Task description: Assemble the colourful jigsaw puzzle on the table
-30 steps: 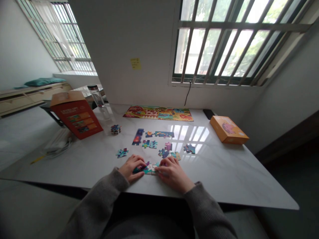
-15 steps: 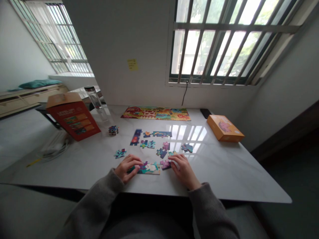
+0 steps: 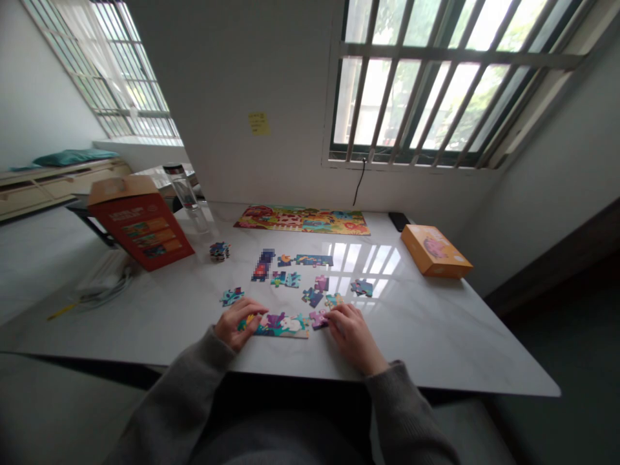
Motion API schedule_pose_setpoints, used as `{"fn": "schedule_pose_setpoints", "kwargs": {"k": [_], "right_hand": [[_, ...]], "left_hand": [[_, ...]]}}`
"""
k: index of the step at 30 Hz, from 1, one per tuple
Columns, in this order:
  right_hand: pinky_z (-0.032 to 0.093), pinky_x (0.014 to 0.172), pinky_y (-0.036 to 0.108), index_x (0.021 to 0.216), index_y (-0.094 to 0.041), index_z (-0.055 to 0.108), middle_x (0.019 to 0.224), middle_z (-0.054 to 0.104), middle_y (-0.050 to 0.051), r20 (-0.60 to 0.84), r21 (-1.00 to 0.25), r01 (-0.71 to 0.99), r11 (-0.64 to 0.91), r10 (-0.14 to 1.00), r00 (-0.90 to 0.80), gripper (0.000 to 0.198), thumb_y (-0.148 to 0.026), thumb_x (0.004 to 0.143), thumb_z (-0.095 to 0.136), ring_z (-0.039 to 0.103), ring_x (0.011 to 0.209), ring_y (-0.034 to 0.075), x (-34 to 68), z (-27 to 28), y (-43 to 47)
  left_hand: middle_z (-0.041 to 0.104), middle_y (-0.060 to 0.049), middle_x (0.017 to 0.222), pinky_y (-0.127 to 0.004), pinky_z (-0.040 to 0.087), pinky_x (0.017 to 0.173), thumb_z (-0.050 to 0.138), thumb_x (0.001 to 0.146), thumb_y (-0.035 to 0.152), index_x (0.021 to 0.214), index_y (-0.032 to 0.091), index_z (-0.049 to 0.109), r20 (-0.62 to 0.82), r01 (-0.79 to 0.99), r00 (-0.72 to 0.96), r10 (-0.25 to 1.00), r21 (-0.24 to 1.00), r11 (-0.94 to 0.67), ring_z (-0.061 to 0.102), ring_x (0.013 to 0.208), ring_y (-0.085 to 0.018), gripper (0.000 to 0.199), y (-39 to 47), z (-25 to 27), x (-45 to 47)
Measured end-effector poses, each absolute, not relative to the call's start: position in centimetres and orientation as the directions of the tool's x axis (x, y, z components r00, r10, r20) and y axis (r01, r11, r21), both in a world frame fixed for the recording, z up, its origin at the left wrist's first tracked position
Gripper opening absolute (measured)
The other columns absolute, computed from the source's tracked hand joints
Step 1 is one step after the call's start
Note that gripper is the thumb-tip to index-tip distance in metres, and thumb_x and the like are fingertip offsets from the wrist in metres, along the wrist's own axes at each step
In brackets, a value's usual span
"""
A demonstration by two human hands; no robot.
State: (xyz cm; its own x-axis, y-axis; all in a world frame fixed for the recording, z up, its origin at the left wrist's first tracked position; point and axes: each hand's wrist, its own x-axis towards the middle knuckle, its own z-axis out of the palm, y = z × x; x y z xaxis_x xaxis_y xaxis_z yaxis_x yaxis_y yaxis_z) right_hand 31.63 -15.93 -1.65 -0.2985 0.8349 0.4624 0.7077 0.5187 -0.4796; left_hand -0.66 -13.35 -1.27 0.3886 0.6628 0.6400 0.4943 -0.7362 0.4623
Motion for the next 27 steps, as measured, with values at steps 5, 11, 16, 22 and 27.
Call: {"fn": "schedule_pose_setpoints", "kwargs": {"k": [5,11,16,22,27], "right_hand": [[0.054,0.081,0.04,0.102,-0.023,0.07,0.096,0.066,0.009,0.44,-0.623,0.692,0.365,0.895,-0.075,0.025,-0.028,0.098,0.046,0.063,0.087,0.024,32.8,-1.9,-15.4],[0.052,0.096,0.048,0.112,-0.025,0.07,0.111,0.068,0.011,0.496,-0.55,0.715,0.432,0.858,-0.136,0.029,-0.025,0.097,0.046,0.063,0.107,0.027,33.9,-2.8,-14.4],[0.046,0.109,0.051,0.138,-0.026,0.056,0.145,0.055,0.012,0.412,-0.477,0.726,0.495,0.856,-0.313,0.044,-0.023,0.094,0.047,0.057,0.127,0.027,35.1,-3.0,-12.7],[0.051,0.102,0.043,0.131,-0.025,0.061,0.127,0.062,0.011,0.302,-0.478,0.727,0.492,0.87,-0.391,0.043,-0.018,0.092,0.047,0.063,0.113,0.024,35.3,-2.6,-11.4],[0.055,0.092,0.042,0.127,-0.021,0.062,0.112,0.055,0.011,0.339,-0.499,0.757,0.421,0.899,-0.277,0.042,-0.023,0.085,0.061,0.063,0.096,0.024,35.0,-3.0,-11.6]], "left_hand": [[0.07,-0.006,0.087,-0.034,0.052,0.076,0.05,0.093,0.022,0.101,0.018,0.069,0.643,0.595,0.268,0.717,0.475,-0.649,0.063,0.08,-0.019,0.021,-12.7,-1.8,-3.1],[0.069,-0.005,0.086,-0.031,0.051,0.067,0.05,0.093,0.025,0.1,0.017,0.07,0.561,0.652,0.219,0.799,0.525,-0.547,0.063,0.076,-0.018,0.022,-12.6,-2.2,-5.1],[0.071,-0.006,0.087,-0.035,0.054,0.078,0.052,0.093,0.028,0.097,0.018,0.071,0.549,0.659,0.306,0.778,0.468,-0.589,0.063,0.079,-0.019,0.021,-12.5,-2.3,-4.8],[0.072,-0.006,0.089,-0.036,0.053,0.082,0.052,0.094,0.024,0.095,0.019,0.071,0.587,0.621,0.324,0.742,0.46,-0.635,0.065,0.084,-0.02,0.019,-12.5,-2.1,-4.9],[0.071,-0.008,0.094,-0.035,0.053,0.081,0.049,0.096,0.022,0.101,0.019,0.071,0.585,0.465,0.426,0.69,0.513,-0.721,0.064,0.088,-0.02,0.023,-13.7,-1.9,-1.6]]}}
